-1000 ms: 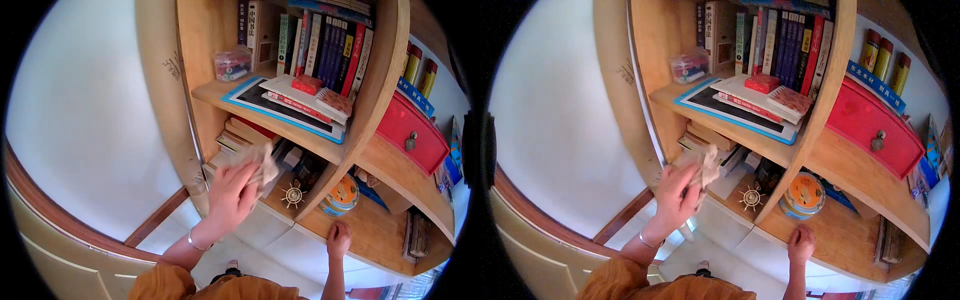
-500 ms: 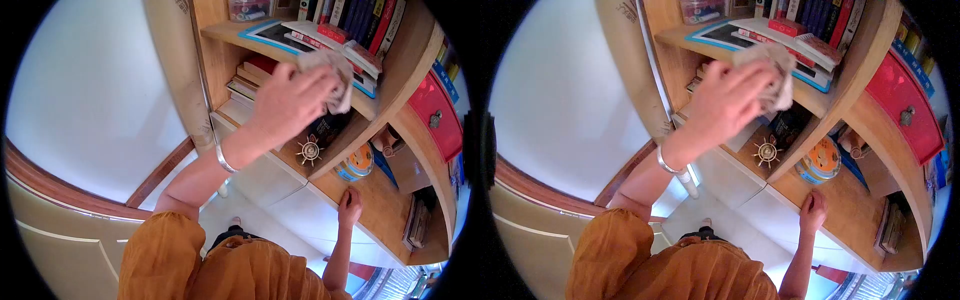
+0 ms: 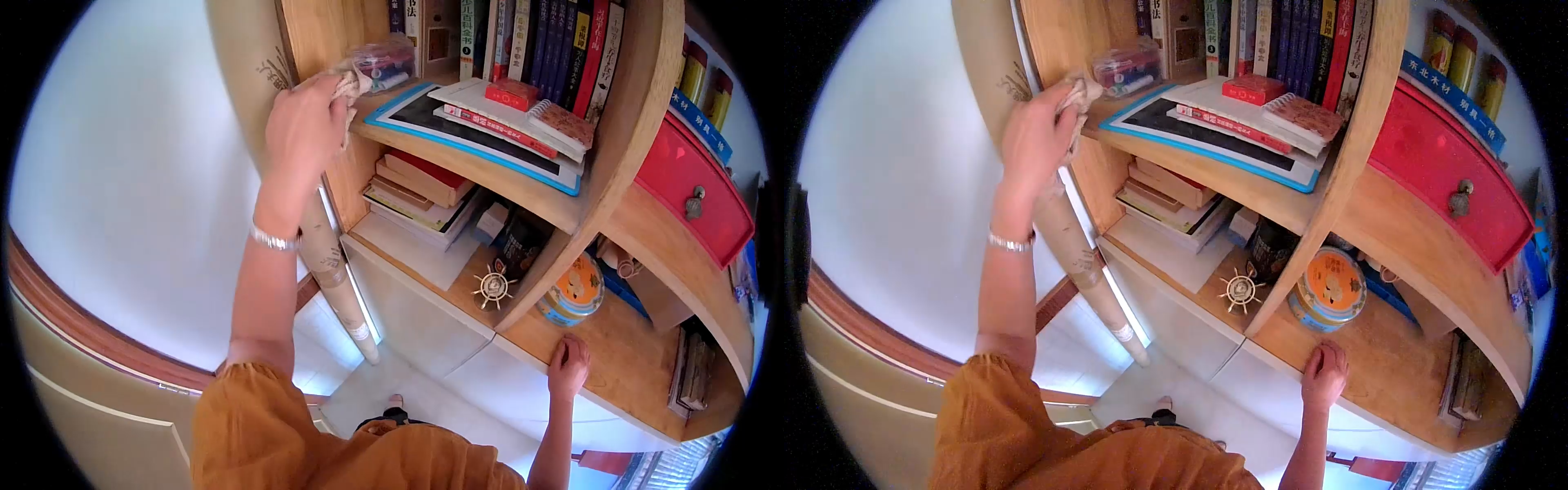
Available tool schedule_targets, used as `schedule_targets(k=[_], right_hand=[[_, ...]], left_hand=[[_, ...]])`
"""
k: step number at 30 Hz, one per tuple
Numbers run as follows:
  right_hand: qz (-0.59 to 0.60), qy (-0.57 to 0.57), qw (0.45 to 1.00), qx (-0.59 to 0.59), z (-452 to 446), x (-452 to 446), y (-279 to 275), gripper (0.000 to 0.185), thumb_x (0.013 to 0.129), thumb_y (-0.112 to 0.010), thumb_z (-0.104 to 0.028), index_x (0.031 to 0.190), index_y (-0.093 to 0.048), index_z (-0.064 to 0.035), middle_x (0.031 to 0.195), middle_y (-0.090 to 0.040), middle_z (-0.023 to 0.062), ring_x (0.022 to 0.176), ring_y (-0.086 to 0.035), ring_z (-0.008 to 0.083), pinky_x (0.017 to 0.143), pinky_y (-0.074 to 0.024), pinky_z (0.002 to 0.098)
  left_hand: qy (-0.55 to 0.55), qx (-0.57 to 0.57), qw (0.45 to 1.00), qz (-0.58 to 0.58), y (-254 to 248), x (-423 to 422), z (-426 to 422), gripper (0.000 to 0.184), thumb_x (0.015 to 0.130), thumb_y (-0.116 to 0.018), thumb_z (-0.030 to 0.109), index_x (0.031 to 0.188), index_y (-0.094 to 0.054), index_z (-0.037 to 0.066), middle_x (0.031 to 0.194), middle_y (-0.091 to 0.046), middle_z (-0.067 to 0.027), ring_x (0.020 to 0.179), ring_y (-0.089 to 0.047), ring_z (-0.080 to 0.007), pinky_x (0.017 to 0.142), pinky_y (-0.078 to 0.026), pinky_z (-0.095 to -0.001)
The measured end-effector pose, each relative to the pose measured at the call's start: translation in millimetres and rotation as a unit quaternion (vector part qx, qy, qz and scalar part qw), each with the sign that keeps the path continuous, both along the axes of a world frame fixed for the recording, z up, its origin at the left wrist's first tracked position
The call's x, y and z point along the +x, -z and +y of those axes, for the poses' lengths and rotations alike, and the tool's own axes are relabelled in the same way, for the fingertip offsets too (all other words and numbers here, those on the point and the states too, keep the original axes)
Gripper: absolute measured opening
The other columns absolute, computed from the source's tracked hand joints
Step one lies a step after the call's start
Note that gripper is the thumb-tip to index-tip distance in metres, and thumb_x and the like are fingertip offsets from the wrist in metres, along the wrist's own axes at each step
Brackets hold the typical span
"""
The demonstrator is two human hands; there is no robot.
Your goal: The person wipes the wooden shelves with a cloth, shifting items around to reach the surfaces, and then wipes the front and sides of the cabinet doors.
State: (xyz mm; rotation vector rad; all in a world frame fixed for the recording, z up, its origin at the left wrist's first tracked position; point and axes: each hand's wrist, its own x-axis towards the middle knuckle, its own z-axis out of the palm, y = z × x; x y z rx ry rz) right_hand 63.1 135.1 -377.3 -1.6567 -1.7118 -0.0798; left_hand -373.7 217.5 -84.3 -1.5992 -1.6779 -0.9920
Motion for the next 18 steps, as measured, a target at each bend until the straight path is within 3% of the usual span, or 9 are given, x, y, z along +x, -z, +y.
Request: schedule_targets(k=[1, 4, 7, 18], right_hand=[[-0.001, 0.007, 1.0, -0.005, 0, -1, 0, 0.013, 0.086, -0.058, -0.011, 0.094, -0.064, -0.0032, 0.104, -0.064, 0.0123, 0.097, -0.059, 0.0329, 0.086, -0.0462, 0.0419], [-0.007, 0.02, 1.0, -0.005, 2, -2, 2, 0.012, 0.084, -0.059, -0.011, 0.092, -0.064, -0.0033, 0.104, -0.064, 0.0114, 0.099, -0.058, 0.0318, 0.087, -0.0458, 0.0419], [-0.012, 0.027, 1.0, -0.005, 2, -2, 1, 0.012, 0.084, -0.06, -0.011, 0.091, -0.064, -0.0032, 0.103, -0.064, 0.0114, 0.098, -0.058, 0.0319, 0.088, -0.0455, 0.0417], [0.001, 0.027, 1.0, -0.005, 1, -4, -3, 0.012, 0.083, -0.058, -0.01, 0.089, -0.065, -0.0026, 0.101, -0.064, 0.0128, 0.095, -0.059, 0.0326, 0.087, -0.0446, 0.0435]], left_hand=[[-0.035, -0.112, 0.993, -0.015, -6, -2, 5, 0.023, 0.083, -0.055, 0.012, 0.101, -0.069, 0.008, 0.096, -0.069, -0.015, 0.088, -0.065, -0.0334, 0.085, -0.047, -0.0406], [-0.059, -0.185, 0.978, 0.073, -4, -5, 34, 0.022, 0.081, -0.051, 0.009, 0.091, -0.07, 0.007, 0.083, -0.07, -0.016, 0.082, -0.067, -0.0337, 0.082, -0.049, -0.0417], [-0.081, -0.231, 0.964, 0.101, -10, -6, 50, 0.021, 0.079, -0.049, 0.007, 0.083, -0.07, 0.005, 0.083, -0.069, -0.0177, 0.082, -0.068, -0.0329, 0.081, -0.05, -0.0428], [-0.095, -0.278, 0.954, 0.065, -26, 0, 82, 0.024, 0.082, -0.051, 0.01, 0.09, -0.072, 0.002, 0.089, -0.07, -0.0171, 0.085, -0.068, -0.0334, 0.077, -0.053, -0.0423]])
